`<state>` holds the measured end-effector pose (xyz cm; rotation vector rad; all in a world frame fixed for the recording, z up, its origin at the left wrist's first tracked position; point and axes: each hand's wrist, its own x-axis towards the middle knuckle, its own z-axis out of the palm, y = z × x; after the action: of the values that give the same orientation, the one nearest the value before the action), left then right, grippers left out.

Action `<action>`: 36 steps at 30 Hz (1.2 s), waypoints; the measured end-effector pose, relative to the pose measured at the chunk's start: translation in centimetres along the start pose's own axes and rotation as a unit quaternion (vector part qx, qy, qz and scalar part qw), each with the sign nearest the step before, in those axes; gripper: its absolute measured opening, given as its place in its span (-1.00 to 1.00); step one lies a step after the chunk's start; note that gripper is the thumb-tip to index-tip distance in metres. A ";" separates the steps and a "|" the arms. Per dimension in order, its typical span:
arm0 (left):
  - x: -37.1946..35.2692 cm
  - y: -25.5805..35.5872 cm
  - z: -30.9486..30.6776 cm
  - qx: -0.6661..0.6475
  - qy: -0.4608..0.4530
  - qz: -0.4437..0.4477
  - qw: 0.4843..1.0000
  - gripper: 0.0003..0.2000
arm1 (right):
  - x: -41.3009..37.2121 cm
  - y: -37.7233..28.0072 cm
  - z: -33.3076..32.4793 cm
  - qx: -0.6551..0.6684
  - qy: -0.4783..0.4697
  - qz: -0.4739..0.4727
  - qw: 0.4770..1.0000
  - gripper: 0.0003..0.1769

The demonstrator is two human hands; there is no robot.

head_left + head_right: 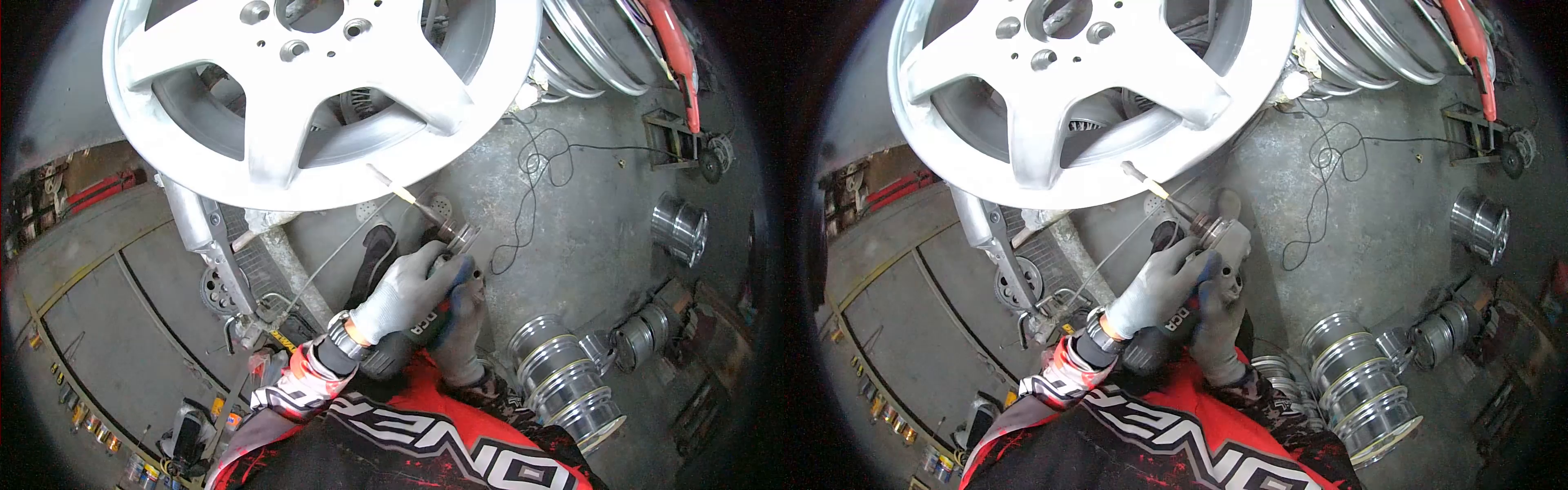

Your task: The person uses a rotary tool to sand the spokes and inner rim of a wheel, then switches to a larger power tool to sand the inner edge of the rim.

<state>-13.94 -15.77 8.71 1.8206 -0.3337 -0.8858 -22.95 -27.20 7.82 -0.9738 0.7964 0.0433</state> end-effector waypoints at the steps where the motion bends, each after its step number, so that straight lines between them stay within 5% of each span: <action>1: 0.4 -0.1 0.3 0.019 -0.002 0.009 1.000 -0.71 | 0.3 -0.3 -0.2 0.007 -0.011 0.004 1.000 -0.38; 3: 1.6 -0.6 1.1 0.035 -0.001 0.018 0.999 -0.70 | 1.2 -1.2 -0.4 0.010 -0.024 0.007 1.000 -0.40; 5: 3.6 -0.7 1.6 0.062 0.044 0.166 0.983 -0.62 | 2.0 -2.8 0.3 0.032 0.011 -0.034 0.999 -0.46; 6: 4.3 -0.2 1.6 0.058 0.046 0.168 0.983 -0.62 | 1.9 -3.4 0.1 0.028 0.010 -0.035 0.999 -0.46; 8: 5.3 2.1 0.5 -0.224 -0.018 0.007 0.974 -0.54 | 2.0 -4.3 0.0 -0.013 0.008 -0.065 0.998 -0.51; 11: 5.3 2.0 0.1 -0.215 -0.023 0.012 0.976 -0.53 | 2.3 -3.7 -0.5 -0.109 0.028 -0.108 0.988 -0.52; 15: 2.8 1.1 0.1 -0.221 0.011 -0.033 0.975 -0.55 | 1.2 -2.3 0.6 -0.043 0.022 -0.073 0.996 -0.51; 16: 2.2 0.1 0.5 -0.222 0.013 -0.033 0.974 -0.55 | 0.7 -2.2 0.9 -0.053 0.017 -0.068 0.996 -0.52; 18: 1.6 -1.2 0.9 -0.008 0.085 0.155 0.984 -0.57 | 0.6 -2.4 1.3 -0.065 0.010 -0.065 0.996 -0.52; 24: 4.0 2.4 0.6 -0.256 0.003 -0.025 0.966 -0.66 | 1.9 -4.7 -0.5 -0.062 -0.057 -0.043 0.996 -0.46; 26: 5.4 2.3 2.0 -0.265 0.042 0.031 0.963 -0.66 | 2.5 -6.6 -0.3 -0.216 0.005 -0.117 0.969 -0.57; 27: 5.7 2.5 2.2 -0.250 0.058 0.088 0.962 -0.66 | 2.6 -7.2 0.0 -0.369 0.006 -0.201 0.907 -0.60; 28: 6.1 2.7 2.4 -0.233 0.076 0.145 0.959 -0.66 | 2.8 -6.9 0.0 -0.222 0.068 -0.173 0.957 -0.60; 31: 6.9 2.7 2.2 -0.283 0.047 0.099 0.953 -0.64 | 3.8 -7.3 -1.2 -0.283 -0.001 -0.188 0.940 -0.60; 33: 6.8 2.5 1.8 -0.335 0.033 0.083 0.938 -0.63 | 4.1 -6.8 -1.2 -0.182 0.018 -0.136 0.974 -0.61; 36: 6.5 2.1 1.6 -0.327 0.063 0.092 0.939 -0.63 | 3.9 -6.9 -0.2 -0.300 -0.003 -0.186 0.936 -0.64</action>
<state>-10.24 -21.60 7.58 1.1968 -0.1021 -0.6422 -17.70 -32.61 10.34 -1.6935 0.5858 -0.0409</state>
